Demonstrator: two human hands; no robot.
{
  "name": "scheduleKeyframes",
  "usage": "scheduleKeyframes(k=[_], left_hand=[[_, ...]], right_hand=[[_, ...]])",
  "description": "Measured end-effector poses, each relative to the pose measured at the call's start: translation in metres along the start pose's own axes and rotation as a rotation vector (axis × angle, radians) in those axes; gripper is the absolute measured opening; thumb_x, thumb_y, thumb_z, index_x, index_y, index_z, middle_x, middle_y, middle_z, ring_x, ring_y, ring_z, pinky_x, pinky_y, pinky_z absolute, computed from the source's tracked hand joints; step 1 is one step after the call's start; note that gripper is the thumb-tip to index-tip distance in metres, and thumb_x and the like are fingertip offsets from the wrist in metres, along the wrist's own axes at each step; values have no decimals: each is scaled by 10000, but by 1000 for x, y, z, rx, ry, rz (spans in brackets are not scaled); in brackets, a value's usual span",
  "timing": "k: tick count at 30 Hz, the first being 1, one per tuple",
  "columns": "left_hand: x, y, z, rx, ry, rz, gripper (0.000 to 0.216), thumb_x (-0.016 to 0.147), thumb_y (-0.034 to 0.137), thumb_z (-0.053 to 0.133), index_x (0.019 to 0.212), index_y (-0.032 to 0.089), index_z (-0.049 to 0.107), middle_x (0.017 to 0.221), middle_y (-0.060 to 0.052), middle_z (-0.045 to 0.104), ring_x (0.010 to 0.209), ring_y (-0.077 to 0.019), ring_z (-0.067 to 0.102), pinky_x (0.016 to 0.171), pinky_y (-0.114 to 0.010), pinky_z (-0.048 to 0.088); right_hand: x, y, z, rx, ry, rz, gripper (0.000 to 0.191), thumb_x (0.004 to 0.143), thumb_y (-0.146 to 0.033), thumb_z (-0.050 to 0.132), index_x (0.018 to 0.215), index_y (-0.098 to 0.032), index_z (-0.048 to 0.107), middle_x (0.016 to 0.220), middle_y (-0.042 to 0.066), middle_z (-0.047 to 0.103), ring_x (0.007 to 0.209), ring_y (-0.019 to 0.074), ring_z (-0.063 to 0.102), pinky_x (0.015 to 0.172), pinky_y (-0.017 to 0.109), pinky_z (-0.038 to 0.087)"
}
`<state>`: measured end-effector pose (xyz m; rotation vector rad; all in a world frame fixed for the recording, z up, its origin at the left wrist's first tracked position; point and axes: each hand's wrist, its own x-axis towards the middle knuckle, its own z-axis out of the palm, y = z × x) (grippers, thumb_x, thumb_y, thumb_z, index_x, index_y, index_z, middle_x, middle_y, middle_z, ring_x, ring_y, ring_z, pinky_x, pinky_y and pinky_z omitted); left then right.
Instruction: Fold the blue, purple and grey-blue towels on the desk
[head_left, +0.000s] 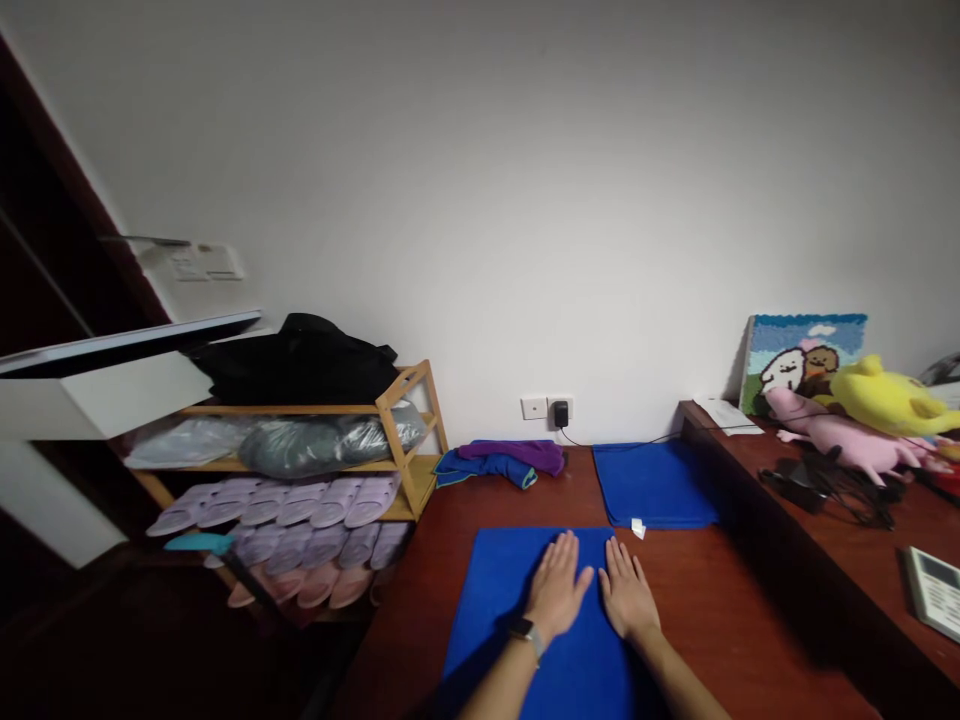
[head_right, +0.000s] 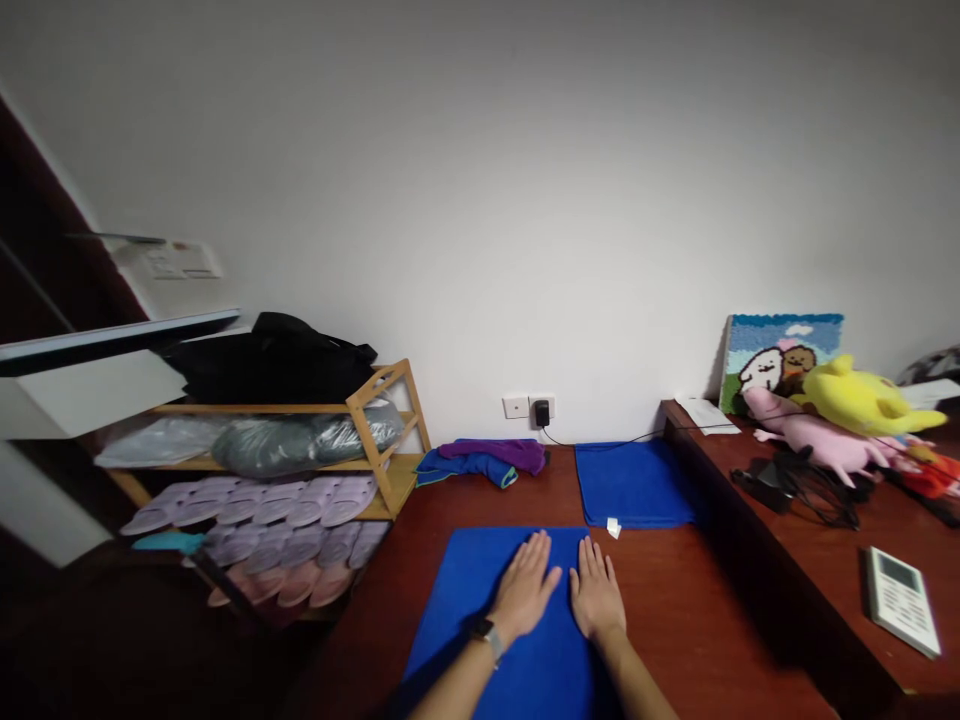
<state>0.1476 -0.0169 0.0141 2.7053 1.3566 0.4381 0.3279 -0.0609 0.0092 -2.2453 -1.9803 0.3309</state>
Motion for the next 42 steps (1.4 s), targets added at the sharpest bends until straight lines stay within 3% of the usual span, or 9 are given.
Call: scheduleKeyframes(k=[3, 5, 7, 11, 15, 21, 31, 35, 42], left_hand=[[-1, 43, 20, -66, -43, 83, 639, 1071, 504, 131, 1638, 210, 111, 1695, -42, 227, 1566, -216, 192, 1283, -448, 217], [-8, 43, 21, -74, -59, 65, 636, 1070, 501, 124, 1636, 209, 117, 1690, -46, 242, 1566, -213, 193, 1288, -453, 203], [-21, 21, 12, -57, -70, 9, 647, 1067, 521, 133, 1633, 209, 146, 1687, -54, 246, 1563, -220, 201, 1286, -460, 204], [-63, -59, -17, 43, -78, -197, 690, 1054, 577, 152, 1626, 192, 194, 1678, -79, 245, 1553, -244, 228, 1275, -483, 227], [-102, -118, -27, 137, 3, -324, 711, 1047, 602, 185, 1630, 195, 166, 1675, -82, 255, 1549, -254, 239, 1258, -495, 266], [-112, -123, -25, 124, 25, -355, 763, 1034, 632, 181, 1622, 148, 214, 1676, -104, 243, 1553, -268, 221, 1252, -494, 279], [-108, -120, -35, 134, 3, -378, 788, 1025, 649, 188, 1606, 124, 274, 1668, -118, 261, 1548, -270, 237, 1260, -481, 264], [-99, -98, -47, 151, 61, -330, 745, 1041, 612, 195, 1605, 131, 278, 1664, -116, 278, 1546, -258, 250, 1273, -491, 237], [-62, 28, -14, -28, -13, 37, 654, 1065, 540, 177, 1632, 213, 193, 1687, -42, 248, 1558, -204, 217, 1276, -423, 252]], right_hand=[[0, 4, 5, -21, 1, -57, 657, 1012, -415, 162, 1608, -146, 230, 1702, 40, 122, 1578, 211, 68, 1283, 427, 58], [1, 5, 7, -20, 12, -47, 667, 1013, -425, 156, 1611, -134, 204, 1702, 43, 118, 1578, 212, 71, 1282, 427, 66], [2, 5, 8, -4, 18, -10, 685, 1015, -440, 130, 1613, -107, 148, 1703, 47, 112, 1577, 206, 81, 1283, 420, 82], [2, 4, 10, 46, 33, 12, 700, 1016, -472, 101, 1617, -113, 123, 1705, 35, 111, 1576, 191, 89, 1286, 418, 89], [3, 3, 8, 43, 34, 20, 702, 1015, -471, 111, 1618, -114, 131, 1706, 42, 125, 1575, 192, 92, 1286, 418, 82], [-11, -7, -4, 15, -7, 55, 693, 1016, -442, 98, 1618, -99, 120, 1707, 35, 113, 1575, 200, 95, 1283, 411, 104], [-65, -8, 15, 22, 46, 22, 710, 1014, -479, 124, 1609, -96, 187, 1689, 34, 169, 1571, 216, 133, 1289, 431, 108], [-62, -9, 12, 30, 44, 21, 709, 1012, -476, 131, 1607, -95, 193, 1688, 34, 165, 1571, 219, 133, 1291, 434, 110], [-63, -5, 17, 20, 60, 1, 702, 1007, -457, 165, 1608, -97, 205, 1687, 53, 174, 1572, 231, 132, 1286, 443, 110]])
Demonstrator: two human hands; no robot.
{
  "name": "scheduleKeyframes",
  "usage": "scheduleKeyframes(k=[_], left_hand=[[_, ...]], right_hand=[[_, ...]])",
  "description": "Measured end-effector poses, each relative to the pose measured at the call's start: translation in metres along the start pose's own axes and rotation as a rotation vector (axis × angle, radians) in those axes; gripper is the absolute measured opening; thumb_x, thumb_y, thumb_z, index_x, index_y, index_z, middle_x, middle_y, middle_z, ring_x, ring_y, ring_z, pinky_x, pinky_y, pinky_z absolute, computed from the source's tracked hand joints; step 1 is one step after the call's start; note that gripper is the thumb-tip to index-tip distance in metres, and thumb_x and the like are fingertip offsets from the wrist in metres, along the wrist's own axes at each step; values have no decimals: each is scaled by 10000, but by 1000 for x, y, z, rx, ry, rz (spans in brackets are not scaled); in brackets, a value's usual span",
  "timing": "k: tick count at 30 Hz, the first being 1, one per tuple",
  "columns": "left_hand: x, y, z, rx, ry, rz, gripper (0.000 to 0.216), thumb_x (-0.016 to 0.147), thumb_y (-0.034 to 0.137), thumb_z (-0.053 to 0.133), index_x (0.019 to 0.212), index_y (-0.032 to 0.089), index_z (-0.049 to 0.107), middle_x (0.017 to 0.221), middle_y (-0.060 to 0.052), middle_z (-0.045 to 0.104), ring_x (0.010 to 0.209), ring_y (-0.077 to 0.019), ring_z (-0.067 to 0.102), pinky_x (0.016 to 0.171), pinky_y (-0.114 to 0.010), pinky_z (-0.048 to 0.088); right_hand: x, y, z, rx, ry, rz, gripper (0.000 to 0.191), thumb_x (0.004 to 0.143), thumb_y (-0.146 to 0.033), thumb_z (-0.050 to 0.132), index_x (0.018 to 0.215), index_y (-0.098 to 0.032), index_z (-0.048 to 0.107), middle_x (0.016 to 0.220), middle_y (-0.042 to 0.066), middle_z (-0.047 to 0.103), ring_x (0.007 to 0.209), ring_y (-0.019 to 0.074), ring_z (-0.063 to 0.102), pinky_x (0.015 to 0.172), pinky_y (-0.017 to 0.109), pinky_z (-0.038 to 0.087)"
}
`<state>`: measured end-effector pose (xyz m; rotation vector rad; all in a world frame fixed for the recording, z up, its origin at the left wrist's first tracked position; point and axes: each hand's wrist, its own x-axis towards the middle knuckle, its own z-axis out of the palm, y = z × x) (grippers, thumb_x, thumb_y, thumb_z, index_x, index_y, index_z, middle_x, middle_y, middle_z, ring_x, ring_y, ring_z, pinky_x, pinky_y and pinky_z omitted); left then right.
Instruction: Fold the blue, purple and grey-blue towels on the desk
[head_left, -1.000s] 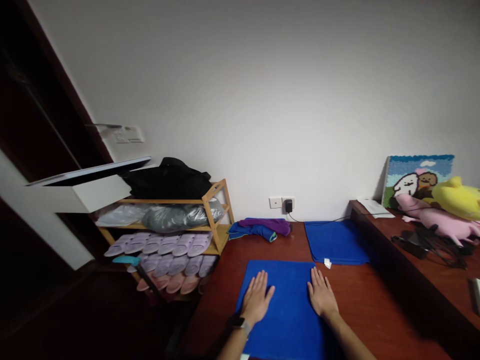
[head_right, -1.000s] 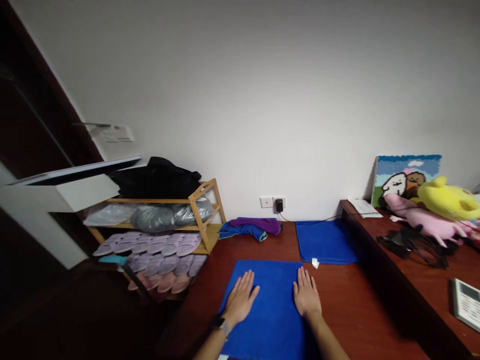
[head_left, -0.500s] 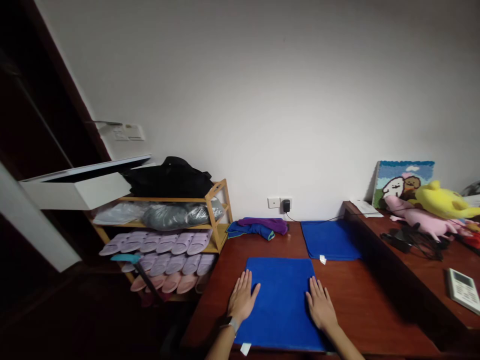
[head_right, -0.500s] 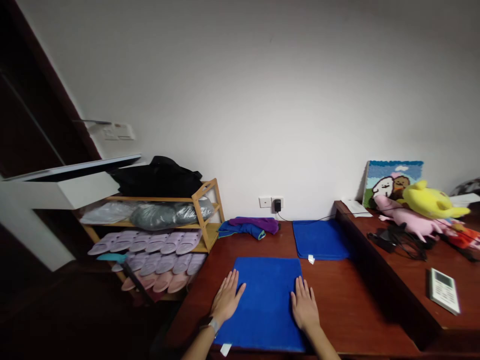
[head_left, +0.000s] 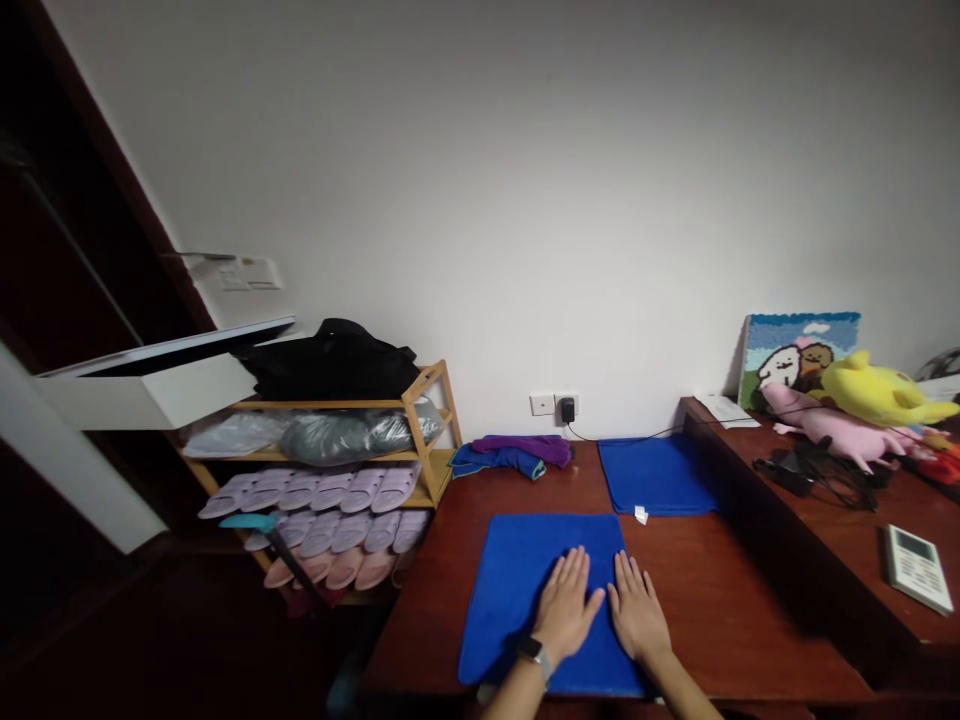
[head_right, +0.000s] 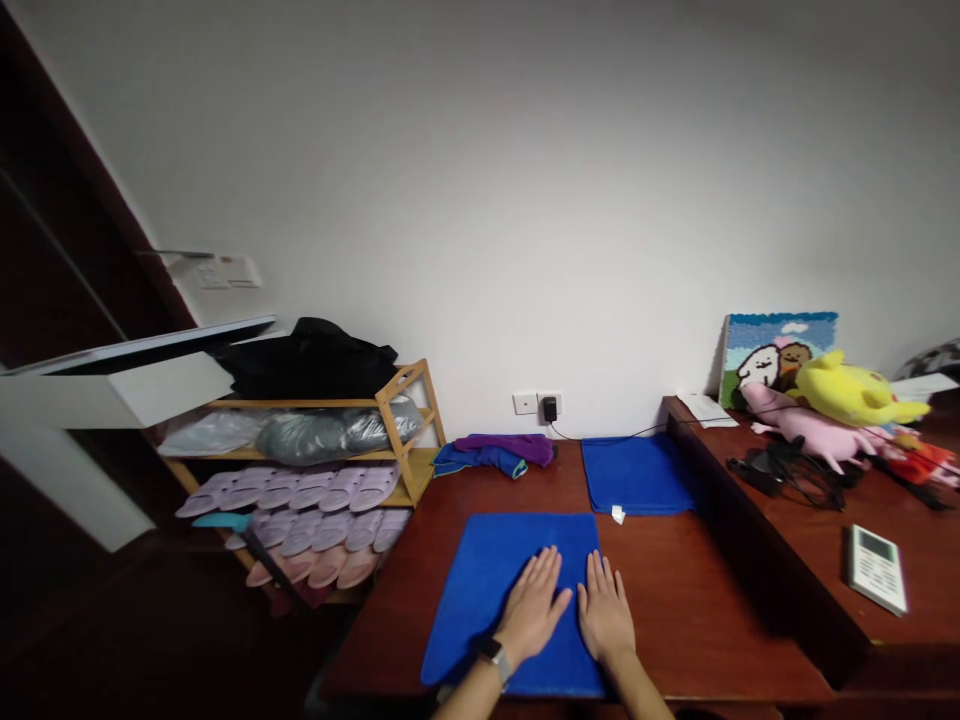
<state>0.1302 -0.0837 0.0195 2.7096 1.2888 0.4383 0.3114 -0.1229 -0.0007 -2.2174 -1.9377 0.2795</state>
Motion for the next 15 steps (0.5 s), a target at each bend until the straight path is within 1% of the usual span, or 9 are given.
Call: scheduleKeyframes(k=[2, 3, 5, 6, 8, 12, 13, 15], left_hand=[[2, 21, 13, -34, -23, 7, 662, 1063, 541, 167, 1633, 205, 185, 1683, -57, 261, 1558, -210, 220, 1280, -433, 243], [0, 24, 16, -39, -31, -3, 665, 1062, 542, 163, 1633, 201, 183, 1681, -64, 267, 1558, -215, 221, 1282, -442, 238], [-10, 16, 15, -33, -45, -28, 670, 1059, 550, 168, 1632, 204, 183, 1680, -66, 265, 1559, -222, 215, 1286, -457, 228], [-18, 6, 11, -22, -52, -44, 673, 1058, 558, 173, 1632, 208, 184, 1682, -63, 256, 1560, -225, 211, 1286, -464, 226], [-39, -22, 0, 11, -62, -105, 686, 1052, 579, 183, 1629, 209, 195, 1683, -65, 239, 1559, -236, 211, 1281, -480, 231], [-80, -84, -23, 102, -36, -299, 711, 1039, 619, 205, 1622, 215, 221, 1677, -71, 244, 1552, -250, 229, 1271, -503, 240], [-87, -95, -26, 119, -26, -335, 710, 1037, 623, 209, 1621, 221, 226, 1675, -67, 252, 1550, -249, 233, 1269, -505, 243], [-96, -110, -29, 138, -12, -372, 711, 1036, 626, 211, 1619, 220, 237, 1674, -65, 260, 1550, -244, 237, 1266, -498, 249]], right_hand=[[0, 1, 1, -6, 4, -21, 694, 1002, -443, 184, 1606, -103, 227, 1687, 54, 170, 1572, 238, 129, 1284, 451, 112], [0, 1, 1, -13, 3, -26, 693, 1002, -441, 183, 1605, -102, 229, 1687, 54, 168, 1573, 239, 127, 1282, 451, 115], [0, 1, 1, -29, 0, -15, 698, 1005, -446, 162, 1606, -96, 215, 1687, 52, 166, 1573, 237, 127, 1281, 444, 118], [0, 1, 2, -34, -1, -4, 700, 1006, -449, 149, 1607, -93, 207, 1688, 51, 166, 1572, 234, 130, 1281, 440, 116], [1, 0, 2, -36, 1, 12, 703, 1008, -456, 137, 1609, -96, 200, 1688, 47, 165, 1572, 227, 135, 1282, 436, 104], [6, -1, 1, -30, -12, -1, 712, 1006, -467, 149, 1611, -95, 195, 1691, 52, 168, 1573, 221, 131, 1283, 437, 79], [8, -1, 0, -30, -19, -4, 710, 1005, -461, 152, 1611, -91, 193, 1691, 57, 172, 1573, 222, 131, 1283, 438, 75], [11, -3, -5, -21, -34, -1, 702, 1007, -445, 154, 1612, -90, 188, 1693, 68, 177, 1573, 220, 130, 1282, 436, 75]])
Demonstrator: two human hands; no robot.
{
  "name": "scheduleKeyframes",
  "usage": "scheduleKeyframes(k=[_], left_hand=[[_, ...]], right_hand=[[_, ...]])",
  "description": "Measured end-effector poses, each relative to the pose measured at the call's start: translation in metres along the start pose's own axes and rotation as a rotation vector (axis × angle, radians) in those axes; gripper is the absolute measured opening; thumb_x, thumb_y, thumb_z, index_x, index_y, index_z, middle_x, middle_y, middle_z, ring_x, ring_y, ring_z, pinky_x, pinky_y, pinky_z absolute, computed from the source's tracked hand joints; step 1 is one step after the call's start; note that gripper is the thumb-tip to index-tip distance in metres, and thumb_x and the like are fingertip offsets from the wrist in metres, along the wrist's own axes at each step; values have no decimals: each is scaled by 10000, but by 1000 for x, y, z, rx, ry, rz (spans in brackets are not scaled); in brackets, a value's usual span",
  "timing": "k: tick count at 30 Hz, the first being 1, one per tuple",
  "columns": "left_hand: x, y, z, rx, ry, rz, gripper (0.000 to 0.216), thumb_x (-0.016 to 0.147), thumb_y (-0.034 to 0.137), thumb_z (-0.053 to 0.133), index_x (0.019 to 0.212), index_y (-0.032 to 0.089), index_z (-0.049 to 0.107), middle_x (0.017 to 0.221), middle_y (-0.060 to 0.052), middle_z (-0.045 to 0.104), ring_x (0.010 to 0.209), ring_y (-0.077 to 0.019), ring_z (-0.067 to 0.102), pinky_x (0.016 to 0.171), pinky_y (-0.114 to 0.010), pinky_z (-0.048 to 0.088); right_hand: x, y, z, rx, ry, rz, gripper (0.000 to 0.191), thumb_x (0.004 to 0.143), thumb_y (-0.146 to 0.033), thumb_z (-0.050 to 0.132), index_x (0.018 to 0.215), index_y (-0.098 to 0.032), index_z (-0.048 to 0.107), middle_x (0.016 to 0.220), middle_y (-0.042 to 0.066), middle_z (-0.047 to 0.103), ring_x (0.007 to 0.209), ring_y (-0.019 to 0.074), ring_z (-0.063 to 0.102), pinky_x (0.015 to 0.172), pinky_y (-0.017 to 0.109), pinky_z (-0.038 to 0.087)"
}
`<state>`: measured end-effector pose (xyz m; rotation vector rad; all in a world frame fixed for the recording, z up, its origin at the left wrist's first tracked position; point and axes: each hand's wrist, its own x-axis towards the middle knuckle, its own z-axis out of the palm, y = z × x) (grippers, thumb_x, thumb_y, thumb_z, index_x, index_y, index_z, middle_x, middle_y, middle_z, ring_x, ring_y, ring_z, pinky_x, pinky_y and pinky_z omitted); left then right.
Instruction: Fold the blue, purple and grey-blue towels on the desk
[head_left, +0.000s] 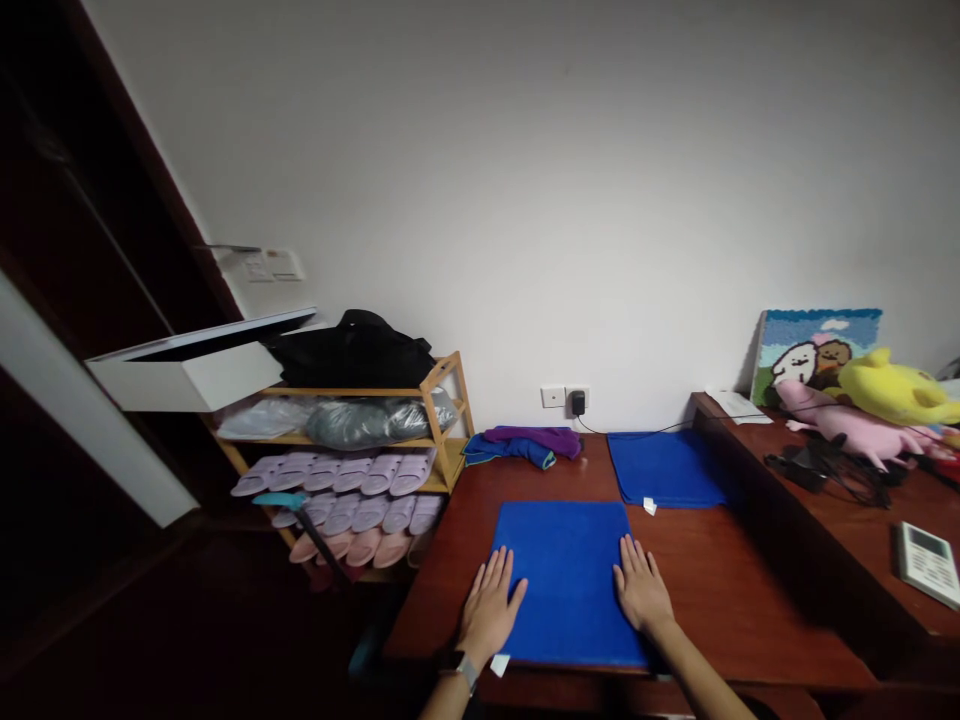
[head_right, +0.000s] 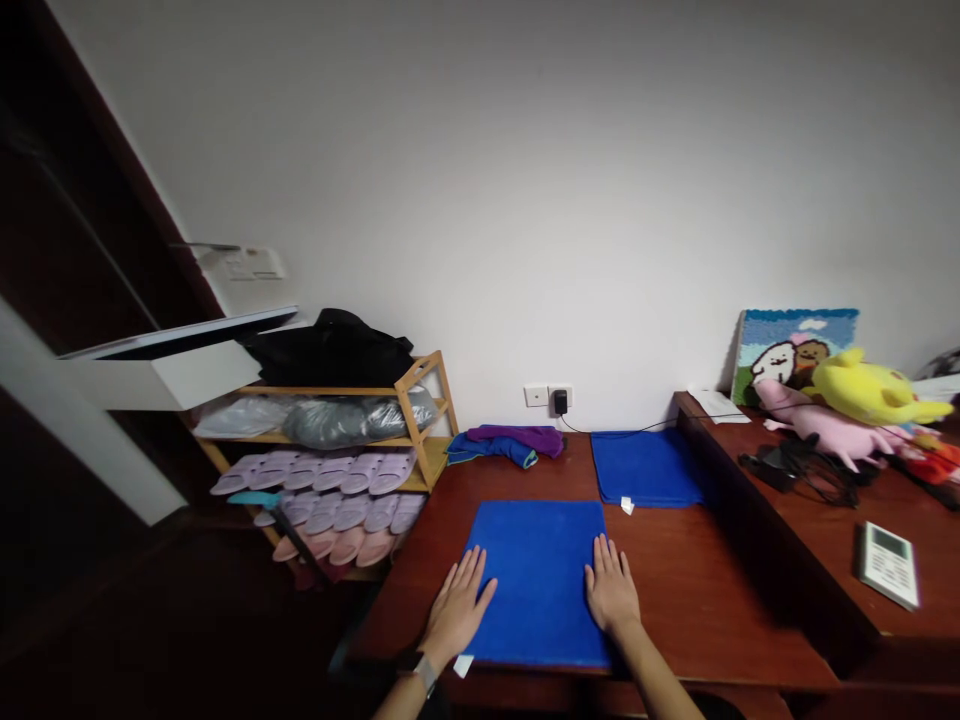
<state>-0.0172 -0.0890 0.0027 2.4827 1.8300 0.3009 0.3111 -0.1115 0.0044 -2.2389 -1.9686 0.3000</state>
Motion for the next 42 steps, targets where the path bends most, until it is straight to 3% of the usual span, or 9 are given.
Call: scheduleKeyframes(k=[5, 13, 18, 21, 24, 27, 30, 34, 42], left_hand=[[0, -5, 7, 7, 51, -1, 695, 1042, 602, 226, 1621, 216, 232, 1671, -74, 274, 1546, -245, 251, 1256, -492, 269], [3, -6, 7, 0, 29, -1, 724, 1037, 622, 223, 1621, 194, 238, 1675, -82, 254, 1550, -245, 233, 1263, -476, 259], [4, -4, -1, 11, 31, 16, 701, 1042, 605, 236, 1619, 207, 243, 1658, -83, 305, 1539, -252, 265, 1263, -493, 262], [4, 25, -10, 3, 83, 80, 677, 1055, 573, 231, 1620, 199, 238, 1653, -85, 320, 1539, -254, 269, 1269, -501, 253], [4, 82, -13, -57, 77, 238, 651, 1066, 539, 217, 1629, 213, 186, 1672, -59, 279, 1550, -240, 241, 1274, -478, 255], [2, 141, -3, -139, 23, 398, 637, 1071, 509, 217, 1635, 239, 96, 1685, -43, 229, 1556, -236, 220, 1272, -475, 264], [-2, 169, 11, -178, -11, 427, 623, 1076, 466, 208, 1629, 244, 26, 1683, -60, 230, 1551, -248, 233, 1267, -496, 273], [-15, 138, 11, -158, -36, 409, 648, 1070, 512, 234, 1629, 262, 24, 1686, -49, 221, 1554, -248, 226, 1273, -493, 264], [-61, -15, -15, 3, 35, 160, 677, 1052, 572, 301, 1635, 298, 94, 1680, -8, 247, 1528, -248, 306, 1252, -455, 313]], right_hand=[[-13, -5, -9, 28, -7, 19, 700, 1013, -457, 135, 1616, -102, 175, 1698, 53, 171, 1573, 212, 129, 1282, 419, 106], [-76, -2, 12, 39, 21, 8, 714, 1009, -516, 137, 1617, -149, 213, 1683, 6, 183, 1567, 231, 148, 1286, 451, 144], [-80, -4, 8, 49, 54, -3, 696, 1017, -506, 164, 1609, -150, 246, 1681, 14, 184, 1566, 237, 148, 1291, 458, 139], [-79, -4, 6, 57, 49, -9, 694, 1020, -513, 167, 1609, -155, 247, 1682, 14, 180, 1566, 237, 143, 1292, 454, 142], [-80, -4, 5, 38, 35, -12, 706, 1021, -511, 153, 1606, -125, 234, 1682, 27, 169, 1567, 234, 134, 1294, 441, 135], [-80, -1, 8, 31, 33, -35, 696, 1021, -489, 155, 1602, -116, 250, 1680, 38, 172, 1566, 243, 132, 1292, 454, 136], [-78, 1, 14, 39, 45, -60, 664, 1014, -440, 194, 1596, -137, 288, 1677, 34, 183, 1563, 248, 148, 1288, 467, 152], [-77, 2, 19, 35, 67, -53, 680, 1012, -468, 205, 1593, -127, 301, 1674, 43, 196, 1562, 254, 159, 1288, 465, 160], [-77, 1, 18, 36, 53, -18, 717, 1009, -508, 182, 1605, -116, 256, 1681, 40, 190, 1566, 254, 149, 1292, 461, 137]])
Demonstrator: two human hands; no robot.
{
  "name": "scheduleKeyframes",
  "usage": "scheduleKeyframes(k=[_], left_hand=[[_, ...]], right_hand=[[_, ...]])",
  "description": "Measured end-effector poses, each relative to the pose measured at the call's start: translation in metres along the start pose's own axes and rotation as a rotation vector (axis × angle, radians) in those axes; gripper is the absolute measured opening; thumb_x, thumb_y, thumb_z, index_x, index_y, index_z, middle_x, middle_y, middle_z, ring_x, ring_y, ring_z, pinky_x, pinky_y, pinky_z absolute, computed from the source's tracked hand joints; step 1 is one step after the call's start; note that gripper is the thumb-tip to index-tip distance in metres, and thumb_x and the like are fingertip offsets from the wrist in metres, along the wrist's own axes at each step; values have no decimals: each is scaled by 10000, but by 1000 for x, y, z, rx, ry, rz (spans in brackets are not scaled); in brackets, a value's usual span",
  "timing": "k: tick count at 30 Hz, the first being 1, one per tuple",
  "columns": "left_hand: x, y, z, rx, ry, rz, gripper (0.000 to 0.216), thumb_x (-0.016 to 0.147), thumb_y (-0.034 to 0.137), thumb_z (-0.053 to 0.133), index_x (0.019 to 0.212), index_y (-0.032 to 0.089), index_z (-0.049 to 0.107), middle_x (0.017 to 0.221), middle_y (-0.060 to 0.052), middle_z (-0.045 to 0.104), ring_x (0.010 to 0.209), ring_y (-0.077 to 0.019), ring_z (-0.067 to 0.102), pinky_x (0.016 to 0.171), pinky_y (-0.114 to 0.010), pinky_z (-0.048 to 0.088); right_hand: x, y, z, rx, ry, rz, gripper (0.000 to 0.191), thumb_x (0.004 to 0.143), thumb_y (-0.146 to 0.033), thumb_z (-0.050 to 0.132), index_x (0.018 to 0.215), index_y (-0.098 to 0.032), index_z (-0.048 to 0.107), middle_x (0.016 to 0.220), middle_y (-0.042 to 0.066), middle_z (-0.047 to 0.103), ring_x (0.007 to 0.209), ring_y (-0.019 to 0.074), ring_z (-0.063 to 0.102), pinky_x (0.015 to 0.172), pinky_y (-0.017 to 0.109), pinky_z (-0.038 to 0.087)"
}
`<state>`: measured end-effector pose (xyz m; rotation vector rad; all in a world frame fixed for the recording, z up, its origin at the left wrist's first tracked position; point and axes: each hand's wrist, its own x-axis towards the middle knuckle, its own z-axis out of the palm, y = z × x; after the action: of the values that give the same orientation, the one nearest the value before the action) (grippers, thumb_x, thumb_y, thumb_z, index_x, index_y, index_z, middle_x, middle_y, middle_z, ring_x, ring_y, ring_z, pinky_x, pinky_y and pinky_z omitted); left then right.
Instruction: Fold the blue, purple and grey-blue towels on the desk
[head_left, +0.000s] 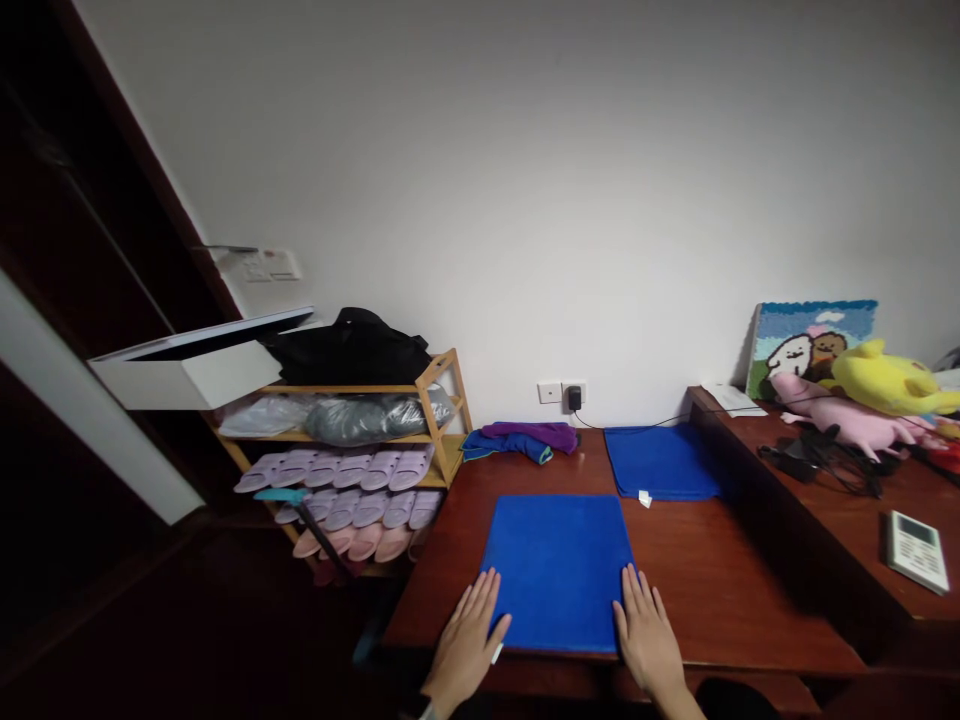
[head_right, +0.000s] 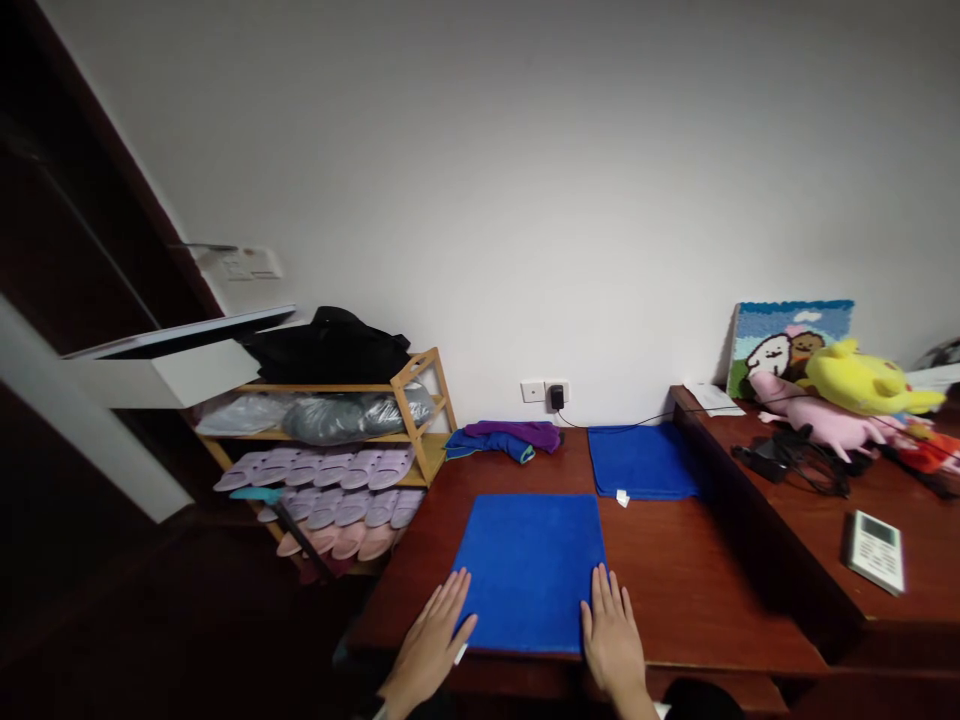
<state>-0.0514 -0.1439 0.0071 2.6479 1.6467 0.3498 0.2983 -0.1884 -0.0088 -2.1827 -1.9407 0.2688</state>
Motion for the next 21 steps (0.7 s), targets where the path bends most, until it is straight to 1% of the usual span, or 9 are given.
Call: scheduleKeyframes(k=[1, 3, 7, 11, 14, 17, 19, 21], left_hand=[[-6, -8, 1, 8, 16, -11, 679, 1051, 567, 310, 1636, 301, 88, 1680, -6, 249, 1525, -246, 312, 1250, -449, 319], [-13, -15, 6, 19, 46, -22, 687, 1052, 554, 319, 1637, 301, 64, 1682, -2, 249, 1525, -238, 311, 1249, -441, 323], [-13, -13, 16, 36, 95, -35, 708, 1052, 539, 328, 1637, 287, 19, 1683, -10, 249, 1527, -236, 309, 1250, -443, 326], [-10, -14, 24, 44, 121, -23, 727, 1046, 535, 353, 1636, 287, 9, 1676, -19, 272, 1513, -241, 341, 1236, -439, 352], [-12, -17, 26, 59, 170, -2, 734, 1047, 513, 375, 1634, 292, -6, 1666, -22, 307, 1497, -235, 374, 1221, -431, 376], [-13, -20, 19, 81, 224, 38, 747, 1047, 492, 406, 1632, 293, -13, 1648, -29, 360, 1466, -232, 430, 1186, -431, 422], [-8, -16, 6, 92, 257, 30, 754, 1045, 490, 418, 1634, 285, -5, 1639, -38, 380, 1460, -236, 441, 1168, -440, 442], [7, -2, -12, 79, 274, 11, 740, 1049, 490, 405, 1638, 274, 13, 1654, -46, 351, 1482, -247, 406, 1180, -455, 426]], right_hand=[[0, 0, 1, -7, -5, 1, 719, 1008, -510, 177, 1606, -118, 252, 1682, 39, 190, 1566, 251, 148, 1293, 460, 131], [-1, 1, 2, -21, -17, 1, 722, 1007, -511, 164, 1609, -119, 240, 1683, 35, 187, 1567, 244, 146, 1293, 457, 122], [5, 4, 0, 8, -36, 22, 736, 1008, -525, 131, 1613, -114, 209, 1684, 28, 179, 1566, 230, 153, 1288, 439, 147], [29, 2, -13, 26, -7, 38, 729, 1013, -516, 102, 1617, -120, 196, 1688, 29, 177, 1568, 222, 146, 1284, 434, 151], [51, -1, -22, 24, -27, 52, 712, 1016, -487, 125, 1614, -105, 190, 1691, 39, 179, 1570, 218, 139, 1282, 431, 152], [64, -4, -21, 1, -52, 49, 713, 1016, -480, 141, 1610, -87, 183, 1694, 49, 167, 1571, 216, 132, 1286, 419, 123], [66, -3, -17, -17, -54, 42, 718, 1015, -487, 134, 1609, -85, 171, 1694, 48, 157, 1572, 211, 129, 1288, 413, 101], [65, -3, -13, -20, -48, 33, 720, 1015, -494, 127, 1610, -89, 160, 1694, 46, 153, 1573, 210, 126, 1289, 412, 92]])
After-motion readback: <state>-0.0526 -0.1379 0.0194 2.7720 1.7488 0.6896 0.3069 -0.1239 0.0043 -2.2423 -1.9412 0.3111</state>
